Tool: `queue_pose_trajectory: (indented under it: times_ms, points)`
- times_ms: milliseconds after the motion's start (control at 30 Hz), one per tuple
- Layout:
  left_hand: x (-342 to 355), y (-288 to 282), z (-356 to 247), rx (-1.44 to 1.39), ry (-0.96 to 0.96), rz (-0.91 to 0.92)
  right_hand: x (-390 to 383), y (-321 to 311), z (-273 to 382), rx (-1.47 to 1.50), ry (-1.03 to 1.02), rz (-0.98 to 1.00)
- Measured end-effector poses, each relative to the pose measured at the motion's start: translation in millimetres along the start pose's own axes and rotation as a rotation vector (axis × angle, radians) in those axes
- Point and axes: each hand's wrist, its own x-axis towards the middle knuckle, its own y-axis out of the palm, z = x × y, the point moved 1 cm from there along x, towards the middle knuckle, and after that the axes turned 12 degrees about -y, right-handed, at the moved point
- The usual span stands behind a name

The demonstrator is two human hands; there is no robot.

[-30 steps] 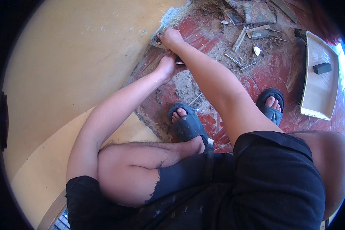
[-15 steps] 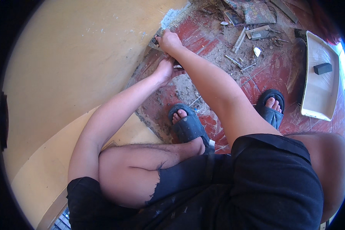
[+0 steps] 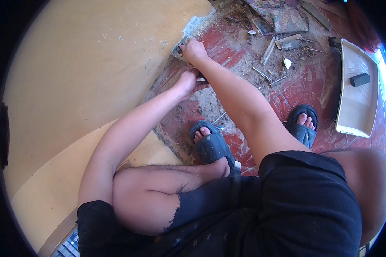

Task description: Scraping a wall and applying putty or plaster for renovation.

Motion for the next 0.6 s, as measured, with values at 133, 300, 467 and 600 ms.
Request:
queue_pose_trajectory:
  times_ms: [133,300,467,600]
  points:
    - [-2,-1,-13,0.022,0.007,0.032,8,-9,13,0.007,-0.044,-0.012]
    - [8,2,-12,0.008,-0.007,0.020,9,-9,5,-0.054,-0.074,-0.054]
    - [17,-3,0,-0.023,0.029,-0.016,1,-10,8,0.004,-0.152,-0.010]
    - [19,-1,7,-0.007,0.054,-0.026,-7,-16,8,0.062,-0.173,-0.077]
